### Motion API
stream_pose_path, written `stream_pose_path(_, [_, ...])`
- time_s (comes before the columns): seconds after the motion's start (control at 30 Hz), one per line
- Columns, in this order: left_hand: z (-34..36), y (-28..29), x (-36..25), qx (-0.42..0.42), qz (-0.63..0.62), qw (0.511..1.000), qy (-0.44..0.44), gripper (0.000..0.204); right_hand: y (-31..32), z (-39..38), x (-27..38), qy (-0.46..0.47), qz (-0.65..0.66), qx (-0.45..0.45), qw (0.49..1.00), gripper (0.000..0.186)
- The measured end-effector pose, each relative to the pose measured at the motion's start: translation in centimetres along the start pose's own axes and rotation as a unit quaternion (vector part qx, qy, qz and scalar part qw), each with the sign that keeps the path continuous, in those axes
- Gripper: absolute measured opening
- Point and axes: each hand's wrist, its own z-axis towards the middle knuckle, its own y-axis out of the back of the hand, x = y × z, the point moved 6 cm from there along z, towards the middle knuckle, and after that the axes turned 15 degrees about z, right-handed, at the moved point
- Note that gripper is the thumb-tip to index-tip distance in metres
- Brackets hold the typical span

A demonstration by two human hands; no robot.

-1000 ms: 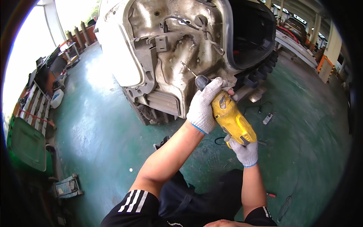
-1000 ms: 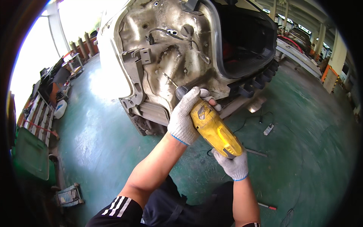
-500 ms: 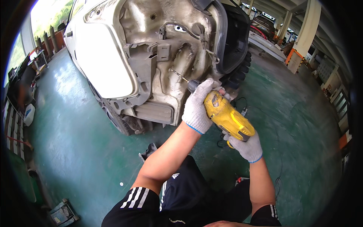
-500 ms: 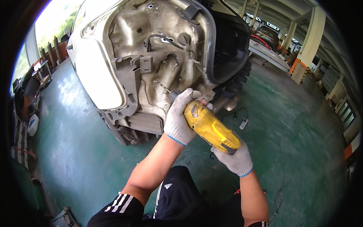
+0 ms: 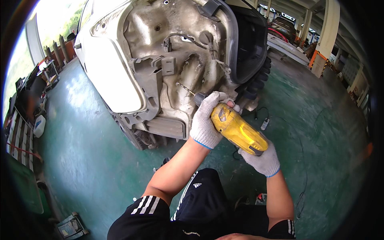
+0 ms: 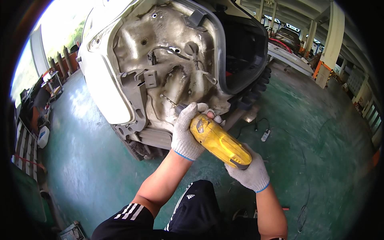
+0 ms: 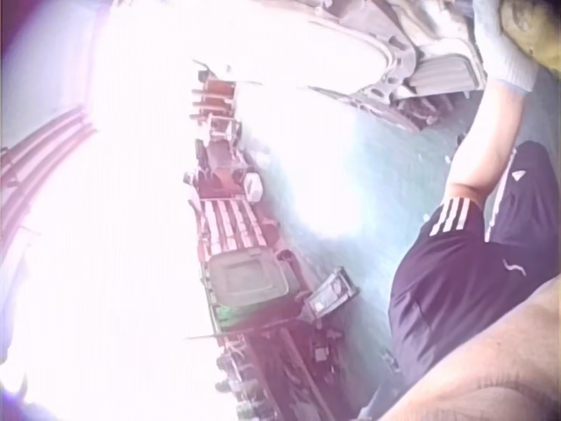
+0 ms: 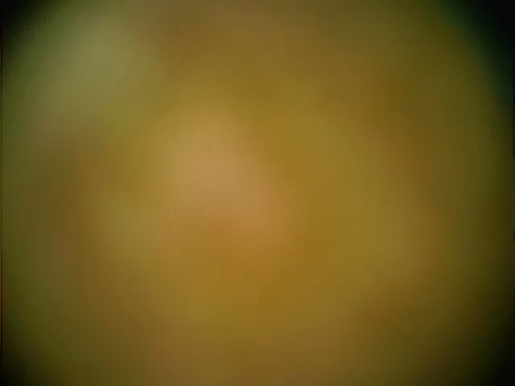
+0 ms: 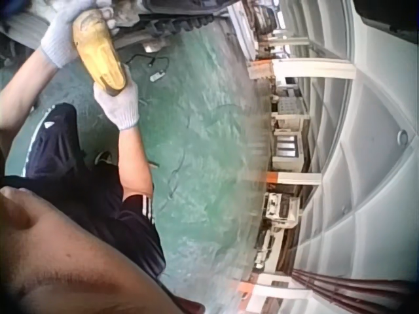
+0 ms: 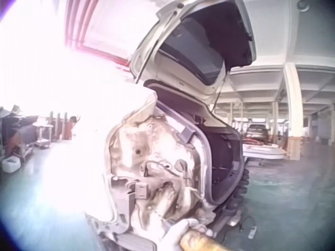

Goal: The person uses a yellow power drill to remove screws from a large beige plastic car part, then uses a hammer to pry off a section. The person removes a black plastic piece and continues drilling and prying to detach components.

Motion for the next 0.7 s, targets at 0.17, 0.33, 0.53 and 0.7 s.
stream_pose_path(0.17, [0.5,0.1,0.8,0.034,-0.01,0.999,-0.02,0.026,1.0,0.4,-0.8,-0.007,-0.044,0.01,0.999,0.041])
stream_pose_path(0.33, [1.1,1.6,1.0,0.004,0.019,0.998,-0.051,0.028,1.5,1.5,-3.5,-0.045,-0.011,0.006,0.999,0.042])
stream_pose_path(0.53, [0.8,4.8,-4.1,-0.071,0.159,0.98,-0.094,0.029,0.5,1.5,-5.8,0.032,-0.066,0.02,0.997,0.044])
stream_pose_path(0.7, [0.4,4.8,-4.4,-0.006,0.188,0.979,-0.08,0.026,0.7,1.6,-7.4,0.069,-0.074,0.02,0.995,0.044])
